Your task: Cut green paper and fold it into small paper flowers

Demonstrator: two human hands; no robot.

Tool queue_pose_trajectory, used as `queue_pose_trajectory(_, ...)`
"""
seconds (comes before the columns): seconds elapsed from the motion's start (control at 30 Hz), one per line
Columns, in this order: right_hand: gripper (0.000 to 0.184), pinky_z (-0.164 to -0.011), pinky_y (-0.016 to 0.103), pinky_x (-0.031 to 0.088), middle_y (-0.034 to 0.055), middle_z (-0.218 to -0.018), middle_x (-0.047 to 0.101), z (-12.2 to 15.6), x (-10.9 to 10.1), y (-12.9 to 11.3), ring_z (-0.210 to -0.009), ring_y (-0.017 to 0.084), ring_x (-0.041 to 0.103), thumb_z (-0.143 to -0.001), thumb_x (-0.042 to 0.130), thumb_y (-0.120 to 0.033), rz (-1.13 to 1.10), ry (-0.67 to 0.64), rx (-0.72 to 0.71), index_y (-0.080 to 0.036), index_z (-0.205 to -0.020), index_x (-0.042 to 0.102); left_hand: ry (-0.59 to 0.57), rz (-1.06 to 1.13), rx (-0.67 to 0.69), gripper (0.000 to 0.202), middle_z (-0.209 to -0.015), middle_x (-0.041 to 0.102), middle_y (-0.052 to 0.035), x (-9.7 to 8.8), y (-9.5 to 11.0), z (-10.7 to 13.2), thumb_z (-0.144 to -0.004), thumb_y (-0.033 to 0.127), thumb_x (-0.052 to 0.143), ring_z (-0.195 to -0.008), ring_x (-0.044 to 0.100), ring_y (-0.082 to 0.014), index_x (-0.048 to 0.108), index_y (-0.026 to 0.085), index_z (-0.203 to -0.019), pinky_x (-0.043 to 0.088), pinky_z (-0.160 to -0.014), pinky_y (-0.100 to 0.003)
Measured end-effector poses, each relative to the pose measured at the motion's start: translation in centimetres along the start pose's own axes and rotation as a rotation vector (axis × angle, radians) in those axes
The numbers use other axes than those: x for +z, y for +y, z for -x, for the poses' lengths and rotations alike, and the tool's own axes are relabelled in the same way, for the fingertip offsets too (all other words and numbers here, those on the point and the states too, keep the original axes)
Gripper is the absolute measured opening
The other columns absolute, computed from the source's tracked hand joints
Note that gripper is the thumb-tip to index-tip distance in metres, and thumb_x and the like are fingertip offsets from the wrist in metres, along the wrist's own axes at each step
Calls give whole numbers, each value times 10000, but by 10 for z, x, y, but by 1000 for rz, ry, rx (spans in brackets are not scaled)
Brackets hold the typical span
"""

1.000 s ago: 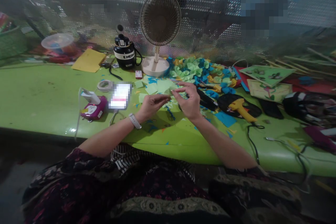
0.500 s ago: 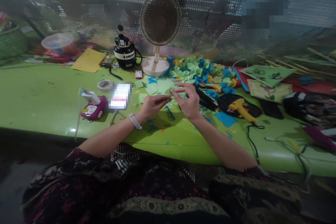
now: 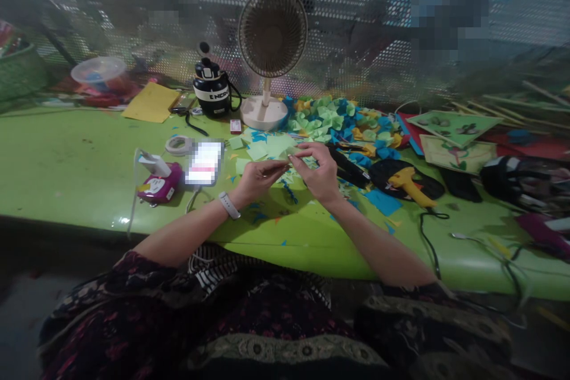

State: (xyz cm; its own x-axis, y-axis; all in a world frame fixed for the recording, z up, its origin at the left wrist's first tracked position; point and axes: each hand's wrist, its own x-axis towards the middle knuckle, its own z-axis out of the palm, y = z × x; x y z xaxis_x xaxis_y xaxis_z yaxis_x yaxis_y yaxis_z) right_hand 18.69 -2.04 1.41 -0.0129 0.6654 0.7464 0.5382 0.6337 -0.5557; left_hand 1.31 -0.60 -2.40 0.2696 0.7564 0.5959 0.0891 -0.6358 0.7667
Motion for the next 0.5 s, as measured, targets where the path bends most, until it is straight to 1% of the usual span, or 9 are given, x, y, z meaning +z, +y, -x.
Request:
queue_pose_trajectory(0.1, 118, -948, 465, 502, 56, -977, 701, -1, -2, -2, -1005, 240, 658, -834, 703, -332, -12, 1, 6, -234, -790, 656, -3, -43, 16, 188, -946, 787, -89, -3, 2, -1, -878, 269, 690, -807, 750, -191, 760, 175, -1025, 640, -737, -324)
queue_pose_trajectory(0.23, 95, -967, 468, 496, 64, -1014, 698, -2, -4, -1, -1028, 243, 655, -817, 688, -295, -55, 2, 15, -232, -849, 625, -6, -102, 67, 169, -925, 784, -97, -6, 4, -3, -889, 260, 678, -790, 741, -171, 748, 156, -1002, 616, -702, -282)
queue_pose_trajectory(0.37, 172, -944, 446, 506, 58, -1002, 697, -2, -4, 2, -995, 239, 660, -782, 683, -269, -66, -25, 46, -230, -933, 611, -3, -191, 136, 153, -892, 780, -93, -9, 6, -5, -898, 244, 656, -770, 732, -152, 739, 143, -977, 591, -688, -250)
queue_pose_trajectory(0.5, 180, -923, 445, 508, 58, -986, 699, -1, -4, 3, -965, 245, 658, -774, 669, -261, -31, -53, 70, -222, -944, 620, -7, -250, 182, 134, -864, 776, -87, -11, 8, -6, -902, 231, 642, -750, 725, -149, 731, 146, -954, 576, -671, -246)
